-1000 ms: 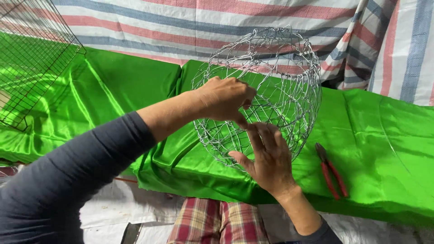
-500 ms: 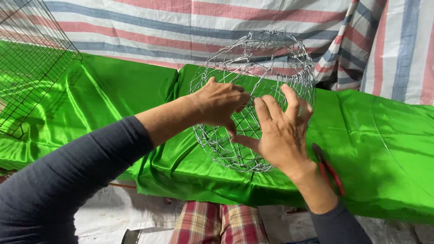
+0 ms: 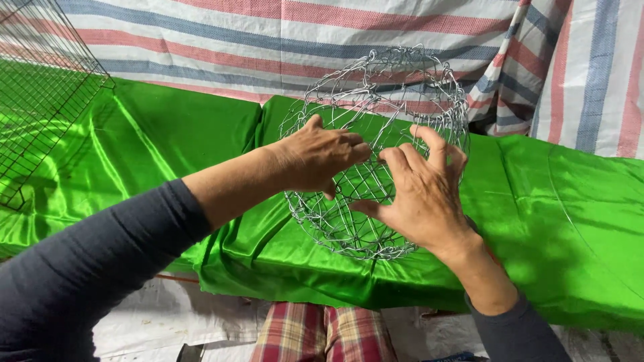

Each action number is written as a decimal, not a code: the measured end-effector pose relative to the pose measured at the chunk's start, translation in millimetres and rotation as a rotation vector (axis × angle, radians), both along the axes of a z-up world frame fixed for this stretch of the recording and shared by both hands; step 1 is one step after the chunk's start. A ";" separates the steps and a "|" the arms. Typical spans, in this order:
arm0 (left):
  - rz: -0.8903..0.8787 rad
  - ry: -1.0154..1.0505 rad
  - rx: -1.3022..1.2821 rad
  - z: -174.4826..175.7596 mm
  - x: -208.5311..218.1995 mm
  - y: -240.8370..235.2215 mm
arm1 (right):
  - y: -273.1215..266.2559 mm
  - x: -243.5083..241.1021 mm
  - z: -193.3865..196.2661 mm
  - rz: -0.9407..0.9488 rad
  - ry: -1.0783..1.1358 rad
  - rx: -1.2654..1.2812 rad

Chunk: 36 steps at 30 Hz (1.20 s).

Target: Inspecting and adjusting the structure of a wire mesh basket

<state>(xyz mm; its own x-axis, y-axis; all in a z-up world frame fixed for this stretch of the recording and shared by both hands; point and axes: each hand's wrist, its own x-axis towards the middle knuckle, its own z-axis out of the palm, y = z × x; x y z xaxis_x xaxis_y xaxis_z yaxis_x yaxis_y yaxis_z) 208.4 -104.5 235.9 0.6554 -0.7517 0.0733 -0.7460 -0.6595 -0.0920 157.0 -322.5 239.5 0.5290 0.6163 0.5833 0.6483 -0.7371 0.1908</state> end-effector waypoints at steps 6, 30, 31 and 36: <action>0.004 0.041 0.000 -5.5 3.2 -4.2 | 7.6 35.5 38.6 0.139 -0.234 0.274; 0.098 0.237 -0.129 21.5 -7.1 -8.2 | 38.0 95.3 57.1 -0.286 0.762 -0.081; 0.101 0.236 -0.125 22.8 -8.2 -8.8 | 38.0 95.1 56.5 -0.294 0.740 -0.086; 0.083 0.263 -0.227 7.3 5.7 -5.7 | 25.7 124.9 22.8 -0.209 0.549 -0.064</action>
